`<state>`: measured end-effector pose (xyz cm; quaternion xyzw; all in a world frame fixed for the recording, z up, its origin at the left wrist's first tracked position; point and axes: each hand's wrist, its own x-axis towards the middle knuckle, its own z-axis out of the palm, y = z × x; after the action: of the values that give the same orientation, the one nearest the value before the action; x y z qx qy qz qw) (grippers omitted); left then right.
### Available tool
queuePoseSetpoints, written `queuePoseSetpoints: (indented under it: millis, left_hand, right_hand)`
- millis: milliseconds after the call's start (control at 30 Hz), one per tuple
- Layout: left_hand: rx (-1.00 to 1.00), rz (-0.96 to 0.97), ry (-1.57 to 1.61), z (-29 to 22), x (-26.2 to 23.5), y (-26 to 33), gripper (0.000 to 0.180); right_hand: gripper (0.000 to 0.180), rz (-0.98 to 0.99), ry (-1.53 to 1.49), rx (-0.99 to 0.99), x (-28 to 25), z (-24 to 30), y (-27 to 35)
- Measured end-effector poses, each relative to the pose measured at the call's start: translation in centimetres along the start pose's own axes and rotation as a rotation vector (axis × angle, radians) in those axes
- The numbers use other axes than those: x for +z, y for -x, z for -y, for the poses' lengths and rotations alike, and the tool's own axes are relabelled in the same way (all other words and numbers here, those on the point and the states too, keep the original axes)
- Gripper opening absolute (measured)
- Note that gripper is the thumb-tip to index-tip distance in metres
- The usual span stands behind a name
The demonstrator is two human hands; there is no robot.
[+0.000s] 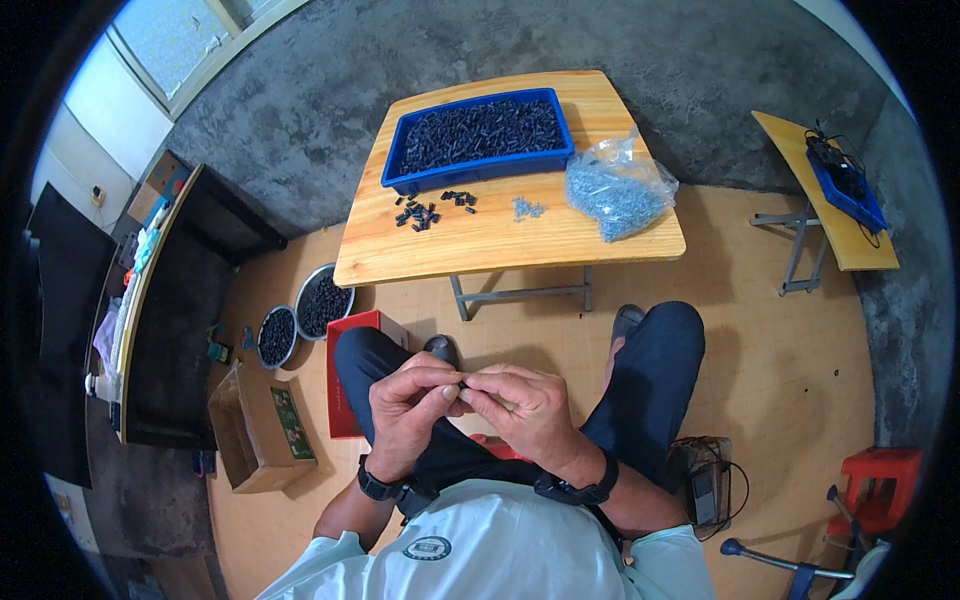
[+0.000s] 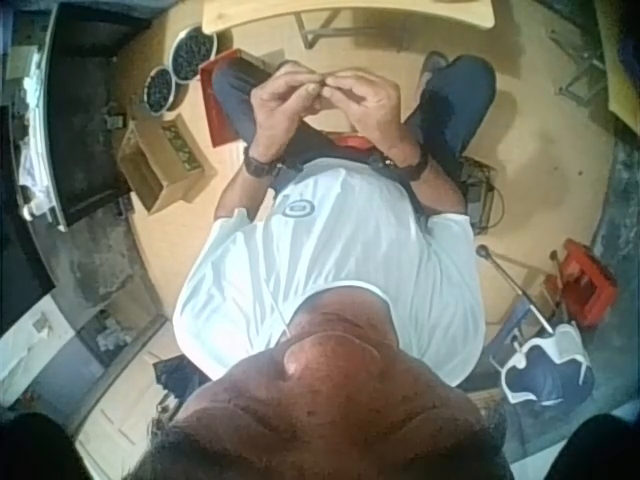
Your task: Assembling small black plastic tubes with silver metal pins.
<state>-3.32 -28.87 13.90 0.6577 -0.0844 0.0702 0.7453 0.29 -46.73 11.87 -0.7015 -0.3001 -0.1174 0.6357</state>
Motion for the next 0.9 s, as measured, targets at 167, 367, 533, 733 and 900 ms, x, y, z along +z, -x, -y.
queuePoseSetpoints:
  millis: [167, 367, 533, 733, 900]
  left_hand:
    - [0.134, 0.152, -0.307, -0.8, -0.8, -0.6, 0.017]
    - [0.171, 0.106, -0.479, 0.3, -0.3, -0.2, 0.016]
    - [0.391, 0.036, -0.617, 1.6, 0.6, -0.1, 0.024]
    - [0.275, 0.141, -0.561, 4.4, -0.4, -1.6, 0.036]
    - [-0.117, 0.080, 0.066, 4.3, -1.7, -3.1, 0.045]
  right_hand:
    - [0.016, 0.007, 0.007, -0.002, 0.2, -0.3, 0.4]
    - [0.012, 0.002, -0.107, 0.155, 0.4, -0.8, 0.8]
    - [0.011, -0.001, -0.464, 0.428, 0.7, -2.6, 1.5]
    - [0.016, -0.036, -0.612, 0.618, 0.7, -5.2, 0.8]
    - [0.018, -0.086, -0.922, 0.718, 0.7, -7.2, -0.5]
